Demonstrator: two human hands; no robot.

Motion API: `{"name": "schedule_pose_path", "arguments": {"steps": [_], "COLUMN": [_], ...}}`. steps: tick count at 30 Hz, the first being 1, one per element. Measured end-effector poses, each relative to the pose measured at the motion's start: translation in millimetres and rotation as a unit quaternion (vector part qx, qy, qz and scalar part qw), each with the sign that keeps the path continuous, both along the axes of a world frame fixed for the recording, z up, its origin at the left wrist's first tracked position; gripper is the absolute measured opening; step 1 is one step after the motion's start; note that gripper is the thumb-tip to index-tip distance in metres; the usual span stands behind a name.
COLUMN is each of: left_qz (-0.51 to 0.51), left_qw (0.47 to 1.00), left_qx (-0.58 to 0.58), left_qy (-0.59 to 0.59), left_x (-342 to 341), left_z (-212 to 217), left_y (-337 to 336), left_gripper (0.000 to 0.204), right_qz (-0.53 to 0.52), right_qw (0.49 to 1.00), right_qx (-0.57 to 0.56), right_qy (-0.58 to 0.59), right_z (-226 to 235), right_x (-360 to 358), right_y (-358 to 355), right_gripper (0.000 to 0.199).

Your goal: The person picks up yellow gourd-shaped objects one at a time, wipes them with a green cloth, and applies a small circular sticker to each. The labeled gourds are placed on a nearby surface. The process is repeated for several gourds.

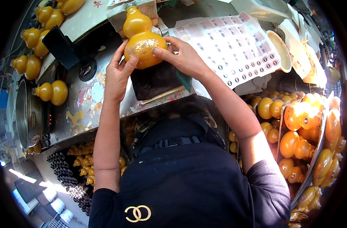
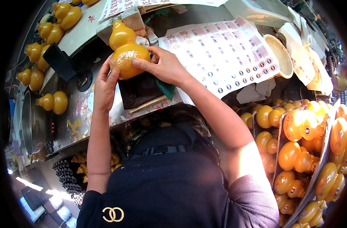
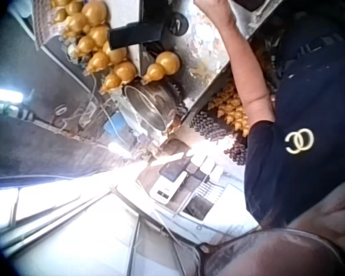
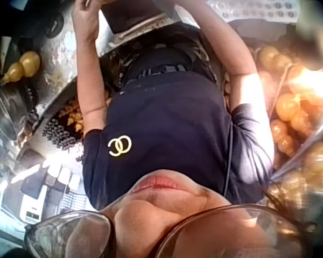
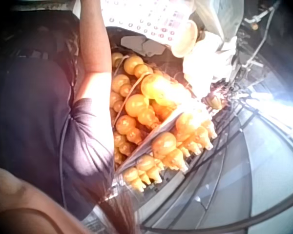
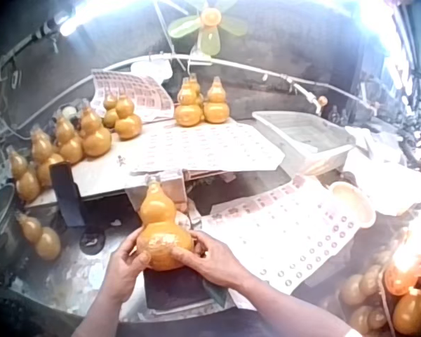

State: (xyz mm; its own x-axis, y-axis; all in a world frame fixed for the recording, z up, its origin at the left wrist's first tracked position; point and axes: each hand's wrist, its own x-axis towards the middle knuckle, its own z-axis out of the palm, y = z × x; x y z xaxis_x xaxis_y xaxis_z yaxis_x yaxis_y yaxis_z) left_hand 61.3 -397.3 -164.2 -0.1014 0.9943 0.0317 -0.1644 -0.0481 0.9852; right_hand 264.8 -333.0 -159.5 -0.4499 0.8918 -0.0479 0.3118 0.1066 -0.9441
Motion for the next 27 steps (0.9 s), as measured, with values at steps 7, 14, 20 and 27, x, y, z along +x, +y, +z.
{"name": "schedule_pose_path", "arguments": {"steps": [7,14,20,27], "left_qz": [-0.002,-0.015,-0.034,-0.054], "left_qw": [1.0,1.0,0.998,0.998], "left_qx": [-0.007,-0.009,-0.019,-0.025], "left_qy": [0.013,0.025,0.048,0.025], "left_x": [-0.3,-3.4,-5.4,-8.9], "left_z": [2.3,2.5,3.6,1.7], "left_y": [0.5,1.6,4.1,4.2], "left_gripper": [0.063,0.065,0.068,0.07], "right_qz": [-0.019,-0.018,-0.012,-0.238], "right_qw": [0.999,0.998,0.998,0.802], "right_qx": [0.023,0.011,-0.038,-0.357], "right_qy": [0.038,0.058,0.054,0.416], "right_z": [-11.0,-10.4,-5.6,15.3], "right_x": [-2.0,-1.6,-1.5,20.6], "right_y": [3.2,2.3,1.1,-16.5], "right_gripper": [0.075,0.07,0.066,0.05]}}
